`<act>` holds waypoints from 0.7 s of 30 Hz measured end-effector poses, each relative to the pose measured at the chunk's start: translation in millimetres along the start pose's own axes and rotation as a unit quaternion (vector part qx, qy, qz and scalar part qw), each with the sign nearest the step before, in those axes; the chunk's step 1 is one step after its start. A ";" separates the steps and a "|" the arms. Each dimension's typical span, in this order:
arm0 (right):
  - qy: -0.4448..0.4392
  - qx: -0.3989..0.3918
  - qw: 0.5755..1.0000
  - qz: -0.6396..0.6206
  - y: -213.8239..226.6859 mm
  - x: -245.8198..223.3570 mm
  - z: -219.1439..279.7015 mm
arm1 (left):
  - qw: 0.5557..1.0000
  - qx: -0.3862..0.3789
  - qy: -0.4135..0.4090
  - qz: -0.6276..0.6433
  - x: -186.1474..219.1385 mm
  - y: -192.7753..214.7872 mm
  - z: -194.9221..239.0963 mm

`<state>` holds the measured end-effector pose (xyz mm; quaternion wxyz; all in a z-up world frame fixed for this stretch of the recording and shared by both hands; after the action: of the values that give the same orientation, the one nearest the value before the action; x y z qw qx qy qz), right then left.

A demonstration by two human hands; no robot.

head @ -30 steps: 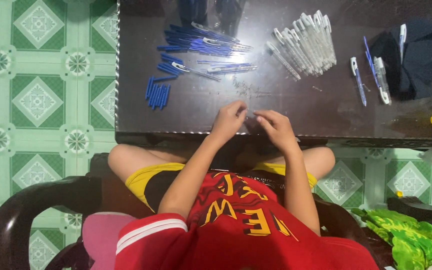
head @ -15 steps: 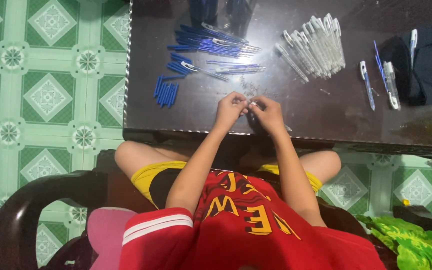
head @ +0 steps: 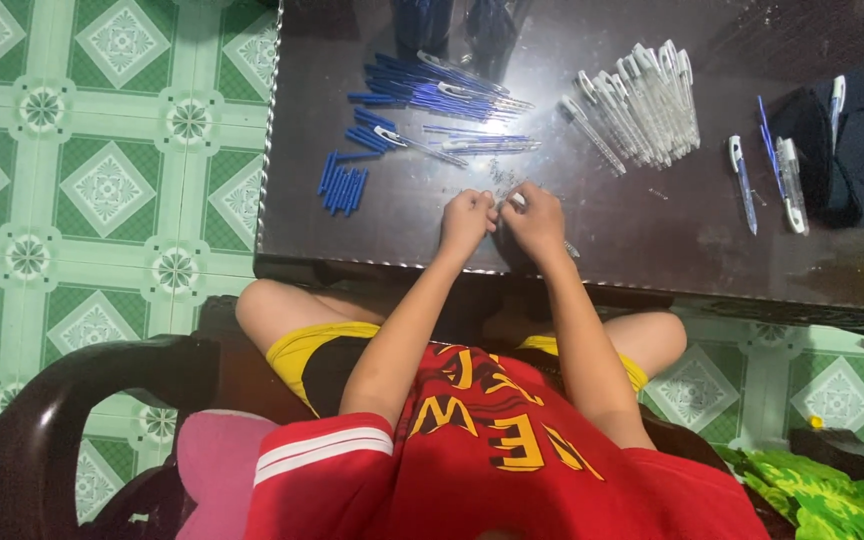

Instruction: The person assembles blue ballpoint pens by inserting ink cartridges into clear plastic pen bodies. They pick up a cartridge and a pen body, insert the cartridge, and place the completed pen into a clear container on the table.

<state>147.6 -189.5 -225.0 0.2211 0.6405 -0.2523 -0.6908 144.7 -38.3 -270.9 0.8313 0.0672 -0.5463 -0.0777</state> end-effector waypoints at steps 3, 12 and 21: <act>-0.010 -0.004 0.999 -0.034 -8.3 9.5 -3.0 | 0.998 -0.012 0.012 0.062 6.3 1.9 4.9; 0.018 -0.004 0.986 -0.165 -0.4 4.6 -3.2 | 0.991 -0.039 -0.028 0.123 10.9 -2.4 0.3; -0.010 0.036 0.987 -0.155 20.3 -6.8 0.0 | 0.995 -0.019 -0.049 0.079 41.2 5.5 15.7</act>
<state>147.8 -200.9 -207.0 0.0862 0.6725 -0.1769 -0.7135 146.6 -41.7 -226.6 0.8084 0.0037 -0.5880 -0.0254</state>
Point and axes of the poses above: each hand's wrist, its own z-axis away from the middle knuckle, its own y-axis out of the back of the hand, x = y × z, the point moved 7 cm from there along -z, towards the middle knuckle, and after that the axes turned 8 degrees about -z, right-handed, at the moved point
